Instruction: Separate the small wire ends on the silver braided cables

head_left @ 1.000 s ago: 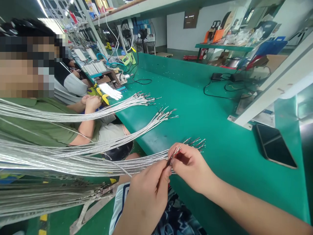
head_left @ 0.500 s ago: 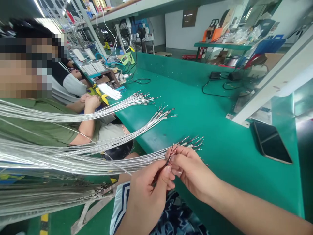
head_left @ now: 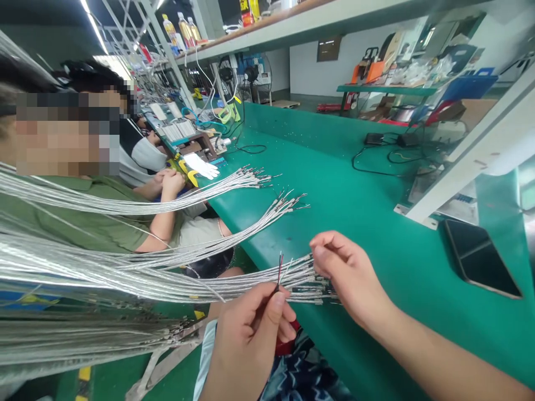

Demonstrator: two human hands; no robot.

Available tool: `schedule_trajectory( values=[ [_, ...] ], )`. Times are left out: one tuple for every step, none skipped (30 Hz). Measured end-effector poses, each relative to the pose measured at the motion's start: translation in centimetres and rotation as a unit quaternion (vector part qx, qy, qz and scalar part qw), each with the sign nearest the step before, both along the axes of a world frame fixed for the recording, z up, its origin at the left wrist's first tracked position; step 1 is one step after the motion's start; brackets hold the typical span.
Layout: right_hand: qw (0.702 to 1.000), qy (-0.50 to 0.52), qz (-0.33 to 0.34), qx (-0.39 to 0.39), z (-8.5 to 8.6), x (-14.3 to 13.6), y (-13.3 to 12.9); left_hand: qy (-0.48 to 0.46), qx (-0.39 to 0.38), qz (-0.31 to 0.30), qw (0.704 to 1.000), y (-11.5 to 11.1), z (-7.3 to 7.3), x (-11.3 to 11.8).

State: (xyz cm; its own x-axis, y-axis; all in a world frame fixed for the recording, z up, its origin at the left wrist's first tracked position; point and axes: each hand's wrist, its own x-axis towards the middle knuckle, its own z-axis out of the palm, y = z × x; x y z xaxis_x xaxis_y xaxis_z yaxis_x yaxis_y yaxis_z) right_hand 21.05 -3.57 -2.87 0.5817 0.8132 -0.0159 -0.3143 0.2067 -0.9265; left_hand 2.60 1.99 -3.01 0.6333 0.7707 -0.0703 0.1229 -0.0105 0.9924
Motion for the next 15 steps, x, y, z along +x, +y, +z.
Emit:
schedule_trajectory(
  values=[
    [0.999,-0.019,0.024,-0.009,-0.1,-0.7,-0.2,-0.001,-0.007,-0.005,1.0,0.0,-0.1,0.0],
    [0.998,-0.041,0.048,-0.016,-0.2,-1.3,-0.4,-0.003,-0.013,-0.01,1.0,0.0,-0.3,0.1],
    [0.995,-0.064,0.07,-0.021,-0.2,-1.8,-0.5,-0.006,-0.017,-0.015,1.0,0.0,-0.5,0.1],
    [0.992,-0.083,0.089,-0.023,-0.2,-2.2,-0.6,-0.01,-0.018,-0.02,1.0,0.0,-0.6,0.2],
    [0.99,-0.098,0.102,-0.019,-0.2,-2.4,-0.6,-0.013,-0.019,-0.022,0.999,0.0,-0.8,0.2],
    [0.988,-0.104,0.109,-0.012,-0.2,-2.5,-0.7,-0.016,-0.022,-0.023,0.999,0.0,-0.9,0.3],
    [0.987,-0.108,0.115,-0.004,-0.1,-2.5,-0.7,-0.019,-0.025,-0.025,0.999,0.0,-1.0,0.3],
    [0.987,-0.111,0.12,0.002,-0.1,-2.4,-0.7,-0.022,-0.026,-0.025,0.999,0.1,-1.1,0.4],
    [0.986,-0.113,0.124,0.005,0.0,-2.2,-0.7,-0.024,-0.024,-0.026,0.999,0.2,-1.1,0.5],
    [0.986,-0.113,0.126,0.006,0.0,-2.1,-0.8,-0.024,-0.018,-0.026,0.999,0.3,-1.1,0.5],
    [0.986,-0.111,0.127,0.005,0.0,-2.0,-0.8,-0.025,-0.011,-0.025,0.999,0.4,-1.1,0.6],
    [0.986,-0.106,0.129,0.002,0.1,-2.0,-0.8,-0.025,-0.004,-0.024,0.999,0.5,-1.2,0.6],
    [0.986,-0.096,0.133,0.001,0.1,-2.0,-0.8,-0.024,0.002,-0.023,0.999,0.7,-1.2,0.7],
    [0.986,-0.083,0.141,0.001,0.1,-2.0,-0.7,-0.023,0.005,-0.025,0.999,0.7,-1.3,0.7],
    [0.986,-0.071,0.152,0.003,0.1,-2.0,-0.7,-0.022,0.006,-0.027,0.999,0.8,-1.3,0.7]
  ],
)
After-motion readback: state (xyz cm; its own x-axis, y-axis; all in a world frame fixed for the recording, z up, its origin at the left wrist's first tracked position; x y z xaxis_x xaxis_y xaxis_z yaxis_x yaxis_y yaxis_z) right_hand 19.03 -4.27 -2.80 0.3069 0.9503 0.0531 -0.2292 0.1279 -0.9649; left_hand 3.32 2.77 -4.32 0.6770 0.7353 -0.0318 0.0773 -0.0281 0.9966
